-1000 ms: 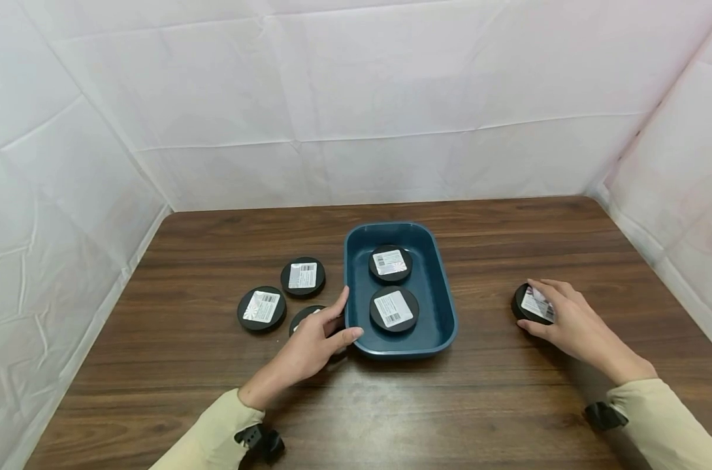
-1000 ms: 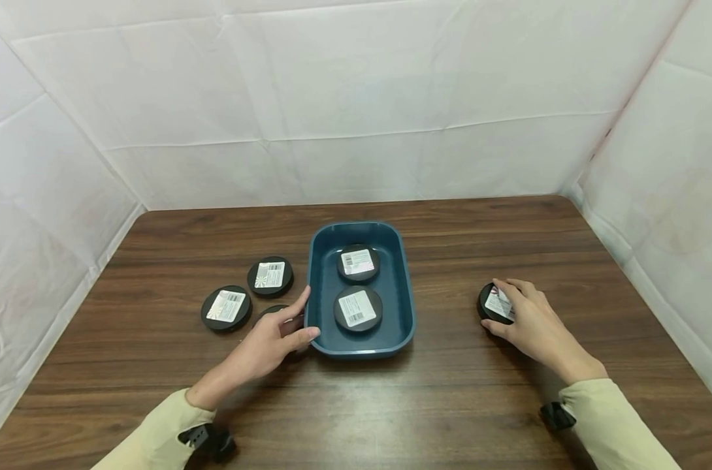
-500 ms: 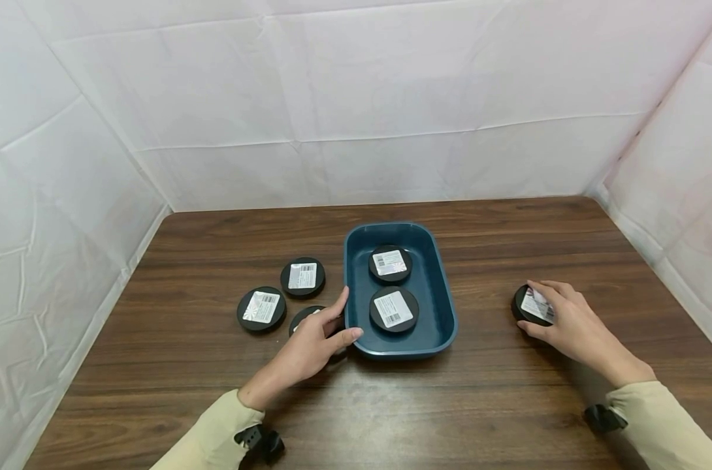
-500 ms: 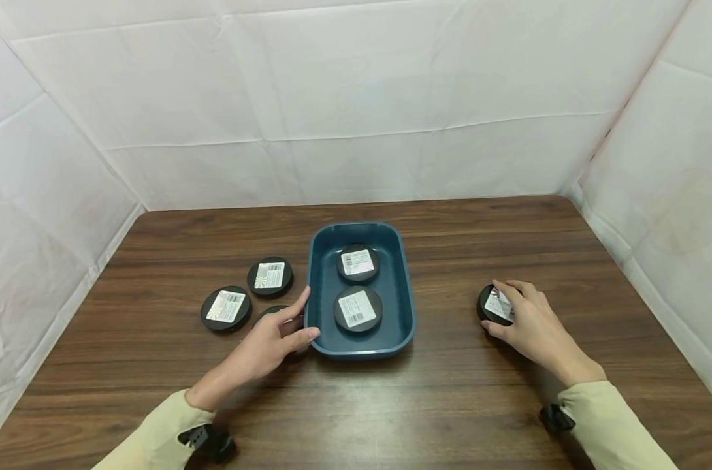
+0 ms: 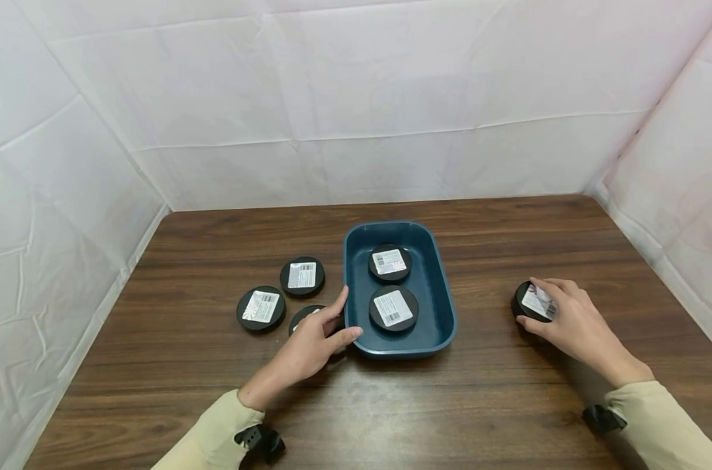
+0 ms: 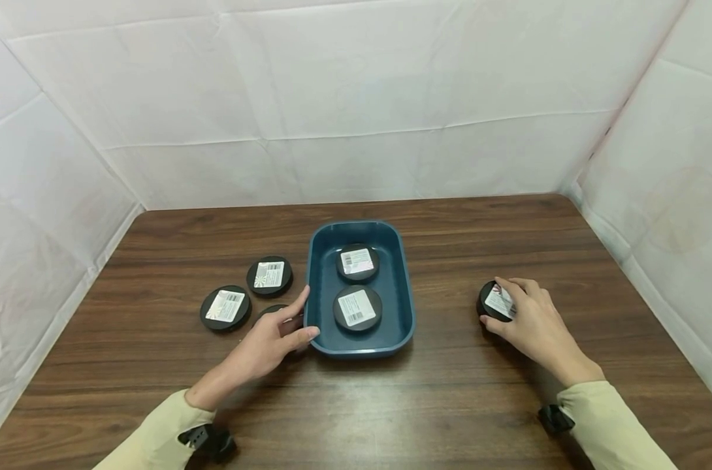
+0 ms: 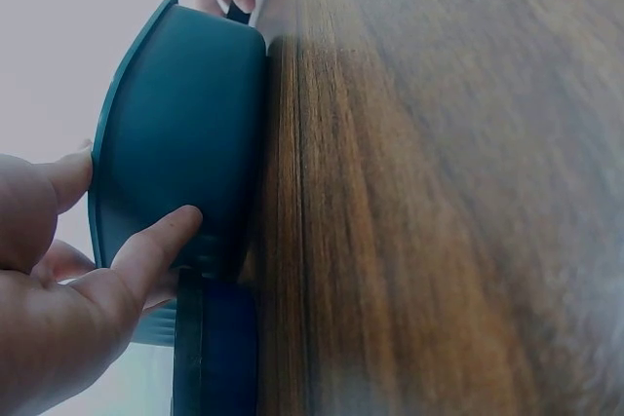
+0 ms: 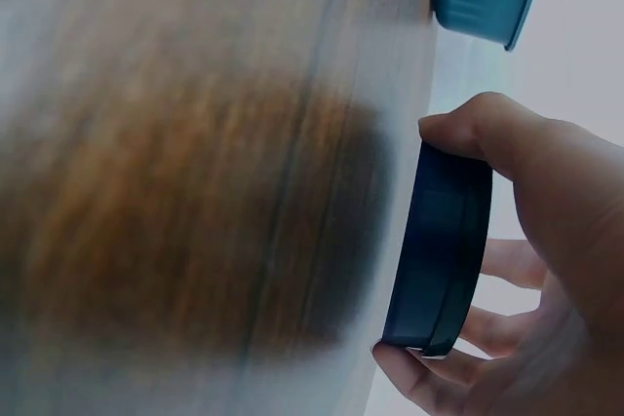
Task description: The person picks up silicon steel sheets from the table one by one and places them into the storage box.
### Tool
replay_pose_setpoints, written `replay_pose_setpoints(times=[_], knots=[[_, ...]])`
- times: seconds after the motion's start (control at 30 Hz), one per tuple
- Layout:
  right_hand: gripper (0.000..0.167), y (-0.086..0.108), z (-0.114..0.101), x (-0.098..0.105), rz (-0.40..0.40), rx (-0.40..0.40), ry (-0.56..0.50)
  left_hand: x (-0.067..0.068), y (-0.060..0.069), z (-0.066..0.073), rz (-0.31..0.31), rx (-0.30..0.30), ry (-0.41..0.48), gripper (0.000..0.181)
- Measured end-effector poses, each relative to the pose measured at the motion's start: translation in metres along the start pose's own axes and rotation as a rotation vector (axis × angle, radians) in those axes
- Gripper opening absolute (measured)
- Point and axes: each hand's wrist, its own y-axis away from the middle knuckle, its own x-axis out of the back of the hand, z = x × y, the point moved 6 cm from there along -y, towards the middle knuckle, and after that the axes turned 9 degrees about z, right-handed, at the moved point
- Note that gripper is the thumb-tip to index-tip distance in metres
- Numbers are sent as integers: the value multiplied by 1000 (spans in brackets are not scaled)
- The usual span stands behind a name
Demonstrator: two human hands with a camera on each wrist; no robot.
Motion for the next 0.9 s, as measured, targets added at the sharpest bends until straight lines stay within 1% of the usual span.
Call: replay_pose_setpoints(times=[0.17, 0.33, 0.47, 0.6, 0.77, 0.9], knots=[[73, 0, -1, 1, -1, -3, -2, 0, 0, 1, -2, 6, 5, 79], [74, -1, -4, 2, -1, -1, -5, 0, 0, 0, -3, -2, 4, 78], [73, -1, -8, 5, 24, 6, -17, 0, 0, -1, -4, -7, 1, 78], [73, -1, -14, 7, 49, 14, -33, 0, 1, 0, -6, -5, 2, 78], [74, 2, -22, 7, 31, 7, -47, 0, 2, -1, -7, -7, -3, 77], [74, 3, -28, 10, 37, 13, -42, 0, 0, 0, -7, -17, -2, 77]])
